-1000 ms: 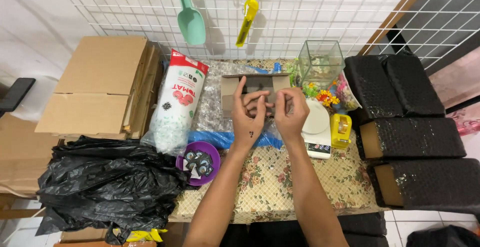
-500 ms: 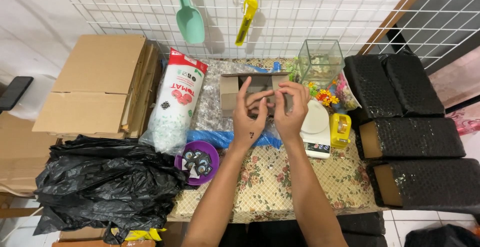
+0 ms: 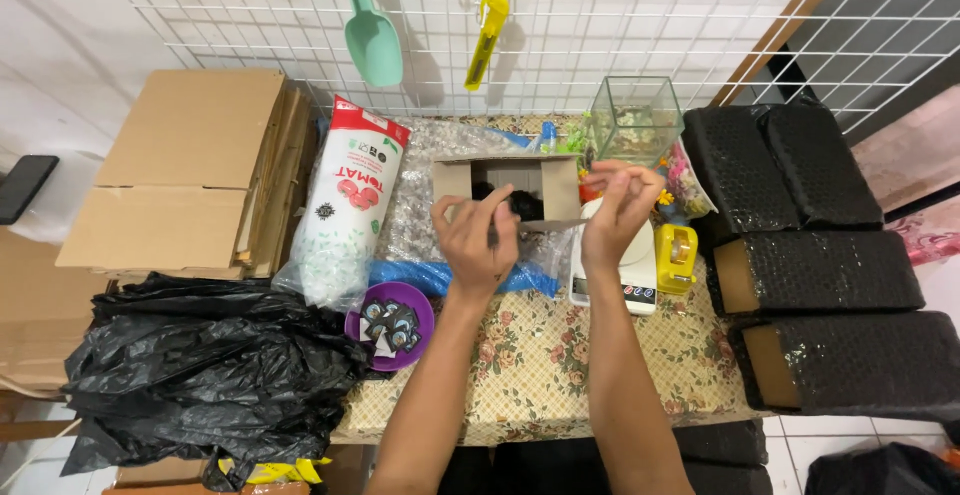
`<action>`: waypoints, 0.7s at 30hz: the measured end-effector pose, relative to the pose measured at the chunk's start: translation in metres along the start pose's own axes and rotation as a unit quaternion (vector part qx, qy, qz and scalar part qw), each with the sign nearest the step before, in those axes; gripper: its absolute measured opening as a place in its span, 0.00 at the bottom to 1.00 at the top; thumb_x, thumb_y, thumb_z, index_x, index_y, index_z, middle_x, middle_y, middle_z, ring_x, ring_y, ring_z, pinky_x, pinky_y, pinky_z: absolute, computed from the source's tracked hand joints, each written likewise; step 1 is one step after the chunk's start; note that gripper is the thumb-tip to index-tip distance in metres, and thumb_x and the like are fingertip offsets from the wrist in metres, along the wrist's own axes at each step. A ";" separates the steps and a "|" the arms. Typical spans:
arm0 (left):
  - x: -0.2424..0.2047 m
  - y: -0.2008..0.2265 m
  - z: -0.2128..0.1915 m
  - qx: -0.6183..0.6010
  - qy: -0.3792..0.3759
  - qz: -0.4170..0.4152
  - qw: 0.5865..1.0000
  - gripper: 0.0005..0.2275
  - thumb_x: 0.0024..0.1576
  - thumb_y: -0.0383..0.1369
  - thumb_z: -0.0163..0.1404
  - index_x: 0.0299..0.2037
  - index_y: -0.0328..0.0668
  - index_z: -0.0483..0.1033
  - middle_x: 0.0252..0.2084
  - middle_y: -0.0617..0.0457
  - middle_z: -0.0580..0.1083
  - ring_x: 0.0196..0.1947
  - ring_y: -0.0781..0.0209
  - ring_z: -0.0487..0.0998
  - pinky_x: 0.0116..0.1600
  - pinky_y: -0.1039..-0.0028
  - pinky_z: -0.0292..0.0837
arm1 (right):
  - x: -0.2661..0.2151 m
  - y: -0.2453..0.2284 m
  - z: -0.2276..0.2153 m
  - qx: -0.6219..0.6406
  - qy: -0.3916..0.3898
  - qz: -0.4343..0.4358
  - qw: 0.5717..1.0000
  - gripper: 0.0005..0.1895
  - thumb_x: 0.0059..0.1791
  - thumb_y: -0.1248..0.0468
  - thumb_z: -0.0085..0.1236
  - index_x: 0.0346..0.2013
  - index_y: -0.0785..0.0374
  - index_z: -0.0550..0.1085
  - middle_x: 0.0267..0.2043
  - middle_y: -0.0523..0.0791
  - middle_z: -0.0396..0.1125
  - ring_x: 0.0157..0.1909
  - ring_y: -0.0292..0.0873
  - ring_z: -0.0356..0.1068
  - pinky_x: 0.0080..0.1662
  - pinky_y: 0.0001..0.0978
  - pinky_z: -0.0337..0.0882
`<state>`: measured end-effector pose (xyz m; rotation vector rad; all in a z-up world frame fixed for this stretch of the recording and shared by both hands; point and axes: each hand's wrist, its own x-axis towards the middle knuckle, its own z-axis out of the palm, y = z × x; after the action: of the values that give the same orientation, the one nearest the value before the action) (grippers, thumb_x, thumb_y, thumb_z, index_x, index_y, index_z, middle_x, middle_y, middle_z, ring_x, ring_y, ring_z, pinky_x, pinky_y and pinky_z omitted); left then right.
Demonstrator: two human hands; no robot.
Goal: A person assembles a small cardboard box, places a bagged item inside, and seals it with tape.
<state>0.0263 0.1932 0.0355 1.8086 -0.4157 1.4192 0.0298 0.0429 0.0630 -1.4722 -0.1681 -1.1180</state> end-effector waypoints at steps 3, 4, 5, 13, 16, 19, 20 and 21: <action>-0.003 -0.001 -0.002 -0.039 0.017 -0.012 0.999 0.13 0.63 0.30 0.43 0.42 0.50 0.85 0.16 0.73 0.75 0.18 0.75 0.74 0.49 0.77 0.69 | 0.002 -0.008 -0.005 0.007 -0.055 0.019 0.998 0.10 0.61 0.58 0.33 0.43 0.62 0.58 0.32 0.50 0.72 0.33 0.44 0.71 0.42 0.30 0.66; -0.012 -0.007 0.000 -0.037 0.017 -0.012 0.999 0.13 0.63 0.30 0.43 0.42 0.50 0.85 0.16 0.73 0.75 0.18 0.75 0.74 0.49 0.77 0.69 | 0.000 -0.006 -0.006 0.008 -0.057 0.020 0.998 0.10 0.61 0.58 0.33 0.43 0.62 0.58 0.32 0.50 0.72 0.33 0.44 0.71 0.42 0.30 0.66; -0.019 -0.014 0.004 -0.047 0.023 -0.015 0.999 0.13 0.62 0.30 0.43 0.40 0.50 0.85 0.14 0.73 0.74 0.16 0.76 0.74 0.45 0.80 0.70 | 0.000 -0.003 -0.008 0.016 -0.086 0.034 0.996 0.13 0.61 0.55 0.31 0.42 0.61 0.58 0.32 0.51 0.73 0.35 0.44 0.71 0.44 0.29 0.64; -0.005 -0.013 -0.014 -0.069 0.047 -0.020 0.996 0.13 0.61 0.27 0.42 0.38 0.44 0.84 0.12 0.68 0.72 0.13 0.70 0.72 0.31 0.83 0.73 | -0.007 0.007 -0.014 -0.009 -0.185 0.029 0.982 0.24 0.59 0.46 0.18 0.35 0.57 0.61 0.23 0.48 0.74 0.17 0.39 0.60 0.33 0.24 0.57; 0.007 -0.010 -0.019 -0.113 0.035 -0.030 0.992 0.14 0.62 0.27 0.40 0.38 0.44 0.84 0.13 0.66 0.74 0.12 0.72 0.72 0.27 0.84 0.72 | -0.008 0.019 -0.017 -0.015 -0.152 0.007 0.988 0.23 0.59 0.48 0.20 0.35 0.58 0.62 0.21 0.47 0.73 0.13 0.38 0.55 0.29 0.24 0.54; 0.022 0.002 -0.029 -0.100 -0.009 -0.040 0.994 0.13 0.63 0.27 0.41 0.39 0.44 0.83 0.12 0.64 0.73 0.11 0.70 0.72 0.25 0.84 0.70 | -0.008 0.024 -0.016 -0.011 -0.081 -0.019 0.996 0.23 0.59 0.48 0.23 0.35 0.59 0.63 0.19 0.47 0.71 0.13 0.37 0.55 0.28 0.24 0.55; 0.025 0.004 -0.030 -0.098 -0.020 -0.046 0.994 0.13 0.64 0.28 0.40 0.39 0.43 0.83 0.13 0.63 0.74 0.12 0.70 0.73 0.24 0.84 0.71 | -0.007 0.030 -0.016 -0.033 -0.030 -0.062 0.997 0.26 0.58 0.44 0.27 0.36 0.61 0.64 0.22 0.47 0.72 0.17 0.39 0.58 0.30 0.26 0.58; 0.028 0.006 -0.032 -0.097 -0.031 -0.052 0.993 0.14 0.65 0.29 0.39 0.40 0.43 0.82 0.14 0.62 0.74 0.12 0.69 0.74 0.24 0.83 0.71 | -0.005 0.035 -0.016 -0.055 0.020 -0.104 0.993 0.29 0.57 0.39 0.30 0.37 0.63 0.65 0.25 0.47 0.72 0.20 0.40 0.62 0.31 0.27 0.61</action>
<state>0.0099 0.2187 0.0661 1.6961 -0.4680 1.2109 0.0420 0.0226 0.0323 -1.5544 -0.2393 -1.3435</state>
